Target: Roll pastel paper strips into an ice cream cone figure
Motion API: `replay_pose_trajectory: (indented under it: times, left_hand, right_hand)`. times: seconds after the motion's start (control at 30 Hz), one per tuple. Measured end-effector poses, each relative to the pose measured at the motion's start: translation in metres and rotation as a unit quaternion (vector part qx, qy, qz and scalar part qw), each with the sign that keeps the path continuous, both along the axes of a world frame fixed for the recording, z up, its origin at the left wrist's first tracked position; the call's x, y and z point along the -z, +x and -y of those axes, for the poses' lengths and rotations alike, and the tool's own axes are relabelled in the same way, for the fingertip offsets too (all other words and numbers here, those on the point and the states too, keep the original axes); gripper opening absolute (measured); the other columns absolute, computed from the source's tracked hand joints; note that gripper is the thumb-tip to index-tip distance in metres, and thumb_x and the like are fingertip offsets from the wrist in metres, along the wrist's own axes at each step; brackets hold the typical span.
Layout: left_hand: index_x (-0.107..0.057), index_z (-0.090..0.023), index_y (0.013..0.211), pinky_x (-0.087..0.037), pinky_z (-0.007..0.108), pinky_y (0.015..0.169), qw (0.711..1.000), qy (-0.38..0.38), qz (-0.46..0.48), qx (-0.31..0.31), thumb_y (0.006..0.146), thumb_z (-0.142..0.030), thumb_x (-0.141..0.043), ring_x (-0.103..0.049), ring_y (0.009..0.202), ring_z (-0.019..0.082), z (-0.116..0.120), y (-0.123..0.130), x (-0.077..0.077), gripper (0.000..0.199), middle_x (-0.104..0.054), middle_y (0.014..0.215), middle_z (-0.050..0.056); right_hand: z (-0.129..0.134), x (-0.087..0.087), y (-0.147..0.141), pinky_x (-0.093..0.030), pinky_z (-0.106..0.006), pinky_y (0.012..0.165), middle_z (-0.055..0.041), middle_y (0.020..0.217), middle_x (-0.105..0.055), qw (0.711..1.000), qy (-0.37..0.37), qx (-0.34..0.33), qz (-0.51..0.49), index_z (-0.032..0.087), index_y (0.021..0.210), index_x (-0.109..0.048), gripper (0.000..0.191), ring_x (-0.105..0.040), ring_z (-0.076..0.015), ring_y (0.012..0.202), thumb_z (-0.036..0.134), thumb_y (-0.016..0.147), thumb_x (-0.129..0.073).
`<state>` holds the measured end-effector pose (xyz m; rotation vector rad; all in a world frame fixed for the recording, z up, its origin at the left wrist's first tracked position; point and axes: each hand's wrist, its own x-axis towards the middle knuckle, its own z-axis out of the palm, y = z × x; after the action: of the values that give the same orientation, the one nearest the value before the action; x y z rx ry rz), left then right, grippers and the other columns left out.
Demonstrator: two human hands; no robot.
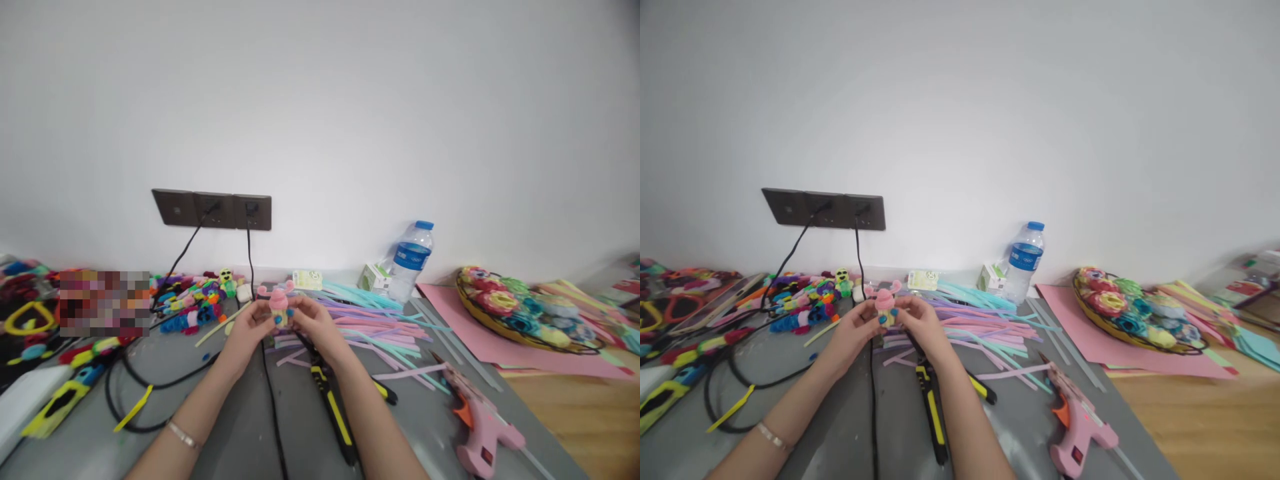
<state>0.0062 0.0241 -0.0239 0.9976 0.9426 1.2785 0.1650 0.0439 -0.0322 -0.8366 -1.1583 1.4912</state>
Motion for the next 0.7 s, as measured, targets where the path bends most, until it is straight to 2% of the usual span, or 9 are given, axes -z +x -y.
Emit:
replay_pose_trajectory:
  times: [0.13,0.2,0.27,0.33,0.4,0.43,0.47,0.53,0.7]
  left_hand:
    - [-0.068,-0.019,0.095,-0.052,0.026,0.068,0.997,0.027,0.04,-0.062,0.057,-0.033,-0.086,-0.063,0.082,0.017,-0.003,0.002,0.003,0.045,-0.069,0.096,0.004]
    - [-0.068,-0.019,0.096,-0.051,0.025,0.068,0.997,0.045,0.031,-0.053,0.057,-0.031,-0.085,-0.063,0.085,0.017,-0.002,0.001,0.002,0.045,-0.07,0.098,0.005]
    - [-0.068,-0.019,0.096,-0.05,0.024,0.067,0.998,0.054,-0.014,0.02,0.06,-0.03,-0.084,-0.063,0.085,0.017,0.002,-0.003,-0.003,0.041,-0.07,0.099,0.006]
    - [-0.069,-0.017,0.096,-0.047,0.022,0.058,0.98,0.021,-0.093,0.176,0.064,-0.031,-0.081,-0.062,0.073,0.015,0.008,-0.01,-0.011,0.037,-0.071,0.089,0.005]
    - [-0.069,-0.016,0.096,-0.042,0.02,0.048,0.919,-0.032,-0.178,0.35,0.066,-0.03,-0.079,-0.057,0.056,0.012,0.014,-0.019,-0.019,0.034,-0.068,0.074,0.002]
    - [-0.069,-0.016,0.093,-0.04,0.02,0.046,0.89,-0.048,-0.218,0.399,0.067,-0.03,-0.078,-0.052,0.048,0.009,0.017,-0.022,-0.023,0.031,-0.064,0.065,-0.001]
    - [-0.068,-0.016,0.091,-0.039,0.019,0.044,0.869,-0.057,-0.248,0.424,0.068,-0.029,-0.076,-0.049,0.045,0.008,0.019,-0.025,-0.025,0.028,-0.062,0.061,-0.003]
    - [-0.069,-0.016,0.088,-0.039,0.019,0.043,0.846,-0.07,-0.284,0.445,0.068,-0.026,-0.074,-0.051,0.044,0.008,0.021,-0.027,-0.026,0.023,-0.061,0.059,-0.003]
    - [-0.069,-0.016,0.085,-0.041,0.019,0.042,0.844,-0.072,-0.318,0.426,0.065,-0.022,-0.069,-0.052,0.041,0.009,0.023,-0.02,-0.018,0.021,-0.061,0.057,-0.004]
  right_hand:
    - [-0.005,0.001,0.01,-0.035,-0.023,0.051,-0.0003,0.068,-0.061,0.996,-0.004,0.087,-0.013,0.019,0.068,-0.062,0.045,-0.051,-0.0112,0.056,0.063,0.067,-0.073]
    - [-0.008,0.002,0.014,-0.033,-0.024,0.049,-0.0006,0.066,-0.06,0.991,0.009,0.13,-0.021,0.019,0.058,-0.054,0.05,-0.048,-0.0102,0.053,0.065,0.066,-0.072]
    - [-0.011,0.002,0.016,-0.033,-0.024,0.048,-0.0003,0.063,-0.059,0.986,0.02,0.162,-0.031,0.019,0.052,-0.046,0.054,-0.046,-0.0099,0.051,0.065,0.066,-0.072]
    - [-0.013,0.002,0.019,-0.034,-0.025,0.048,0.0002,0.06,-0.057,0.981,0.017,0.187,-0.044,0.02,0.052,-0.044,0.053,-0.046,-0.0104,0.05,0.063,0.065,-0.072]
    - [-0.015,0.001,0.022,-0.035,-0.025,0.047,0.0005,0.059,-0.056,0.976,0.002,0.208,-0.062,0.021,0.054,-0.044,0.05,-0.045,-0.0108,0.049,0.061,0.065,-0.072]
    - [-0.016,0.001,0.023,-0.036,-0.025,0.047,0.0006,0.059,-0.056,0.974,-0.004,0.216,-0.07,0.021,0.055,-0.044,0.048,-0.045,-0.0108,0.049,0.059,0.065,-0.071]
    - [-0.017,0.001,0.025,-0.037,-0.026,0.047,0.0006,0.059,-0.055,0.972,-0.007,0.221,-0.076,0.022,0.055,-0.045,0.046,-0.045,-0.0108,0.048,0.058,0.065,-0.071]
    - [-0.019,0.0,0.027,-0.039,-0.026,0.047,0.0005,0.058,-0.055,0.971,-0.006,0.226,-0.08,0.022,0.056,-0.045,0.044,-0.044,-0.011,0.048,0.056,0.066,-0.07]
    - [-0.019,0.0,0.028,-0.037,-0.026,0.045,0.0004,0.059,-0.057,0.972,-0.017,0.219,-0.086,0.022,0.058,-0.045,0.044,-0.044,-0.0112,0.047,0.056,0.064,-0.072]
